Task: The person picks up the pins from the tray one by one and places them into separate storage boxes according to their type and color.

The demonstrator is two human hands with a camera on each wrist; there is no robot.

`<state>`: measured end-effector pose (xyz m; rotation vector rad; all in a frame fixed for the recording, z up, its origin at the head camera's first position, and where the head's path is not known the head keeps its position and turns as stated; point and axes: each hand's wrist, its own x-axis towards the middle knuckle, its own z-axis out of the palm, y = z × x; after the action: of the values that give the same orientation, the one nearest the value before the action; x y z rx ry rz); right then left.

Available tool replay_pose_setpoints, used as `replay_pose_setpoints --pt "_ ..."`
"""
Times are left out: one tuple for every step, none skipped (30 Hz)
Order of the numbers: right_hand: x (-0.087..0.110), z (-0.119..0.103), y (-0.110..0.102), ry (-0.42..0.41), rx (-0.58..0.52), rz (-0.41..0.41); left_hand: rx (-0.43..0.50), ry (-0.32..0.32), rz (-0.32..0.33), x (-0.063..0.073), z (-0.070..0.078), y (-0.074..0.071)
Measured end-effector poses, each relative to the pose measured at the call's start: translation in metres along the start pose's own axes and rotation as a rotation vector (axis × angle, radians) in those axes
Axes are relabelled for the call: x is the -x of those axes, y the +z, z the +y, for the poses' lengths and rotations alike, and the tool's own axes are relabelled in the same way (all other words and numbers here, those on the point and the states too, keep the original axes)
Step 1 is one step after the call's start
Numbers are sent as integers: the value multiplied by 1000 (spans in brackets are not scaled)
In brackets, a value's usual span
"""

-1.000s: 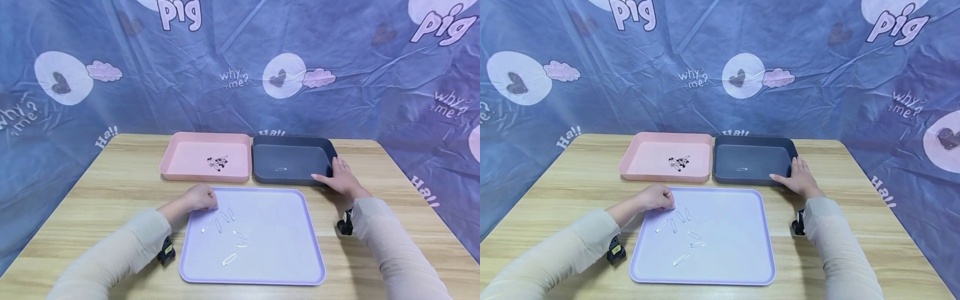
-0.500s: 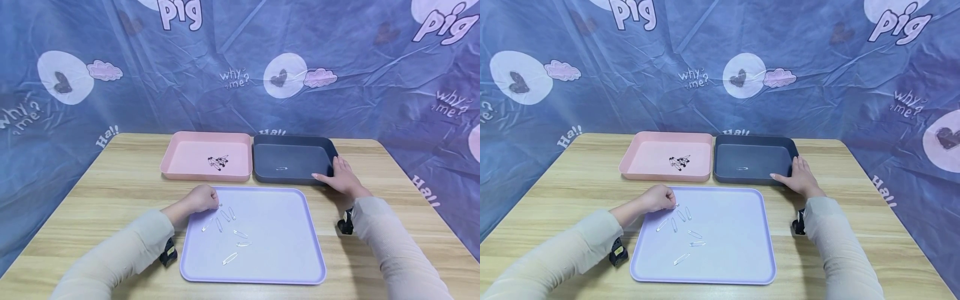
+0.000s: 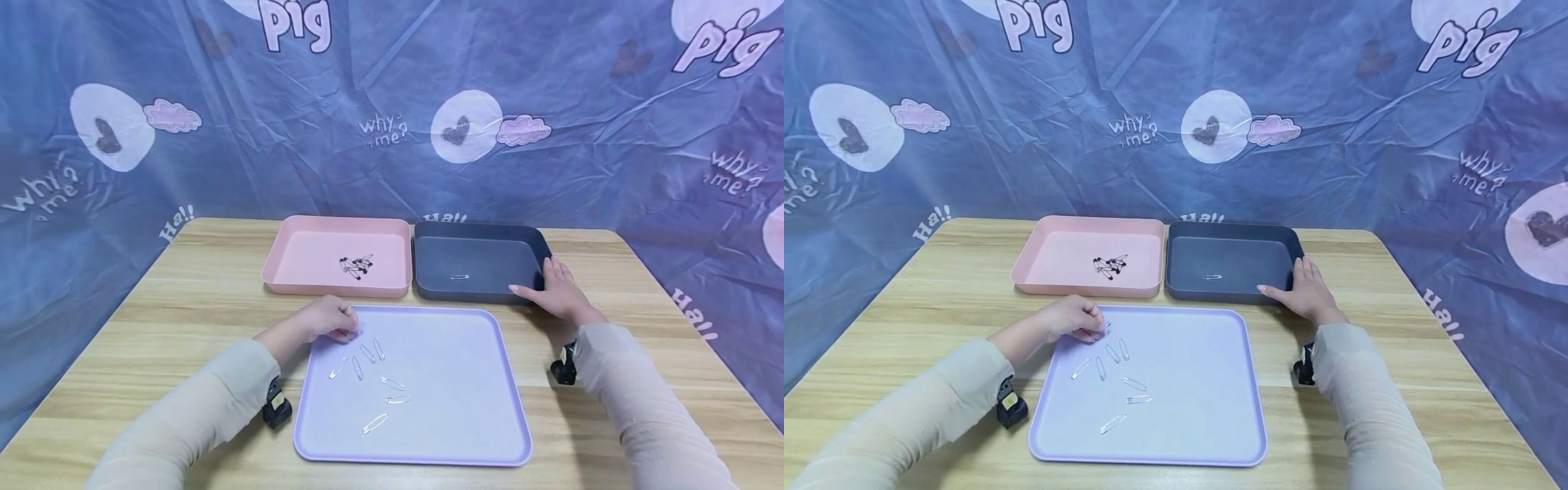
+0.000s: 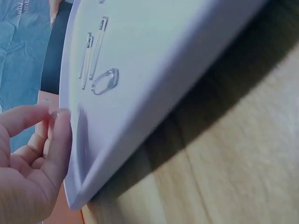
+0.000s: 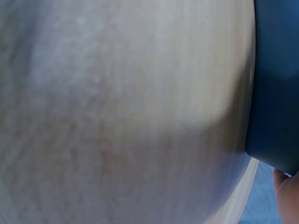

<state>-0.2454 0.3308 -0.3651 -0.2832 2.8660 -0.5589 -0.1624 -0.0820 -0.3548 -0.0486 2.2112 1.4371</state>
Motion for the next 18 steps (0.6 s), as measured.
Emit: replay_pose_setpoints --pt "0 0 0 0 -1 0 27 -8 -5 0 1 0" --pt "0 0 0 0 -1 0 47 -13 -8 -1 2 0" --pt "0 0 0 0 -2 0 66 -17 -10 -1 2 0" --pt "0 0 0 -1 -1 1 82 -16 -13 -1 3 0" --pt "0 0 0 -2 -1 0 98 -12 -17 -1 4 1" --pt "0 0 0 -1 0 -1 109 -9 -22 -1 4 1" --pt "0 0 0 -2 1 0 122 -4 -24 -2 4 1" --pt "0 0 0 -4 1 1 135 -2 -25 -2 5 2" --pt "0 -1 0 -7 1 1 144 -2 -26 -2 6 2" --pt "0 -1 0 -8 0 0 148 -2 -26 -3 6 3" --pt "0 -1 0 -9 -2 -1 153 -4 -23 -3 7 3" --pt "0 -1 0 -9 -4 -3 159 -5 -19 -4 8 4" --pt "0 -1 1 -9 -5 -5 164 -5 -15 -4 9 5" --pt "0 -1 0 -8 -9 -9 166 -6 -11 -5 11 6" --pt "0 -1 0 -5 -10 -13 171 -3 -8 -6 12 6" --pt "0 -1 0 -2 -11 -17 176 0 -8 -7 14 7" --pt "0 -1 0 0 -10 -18 181 6 -8 -8 16 9" --pt "0 0 -1 3 -7 -20 183 17 -12 -9 17 10"
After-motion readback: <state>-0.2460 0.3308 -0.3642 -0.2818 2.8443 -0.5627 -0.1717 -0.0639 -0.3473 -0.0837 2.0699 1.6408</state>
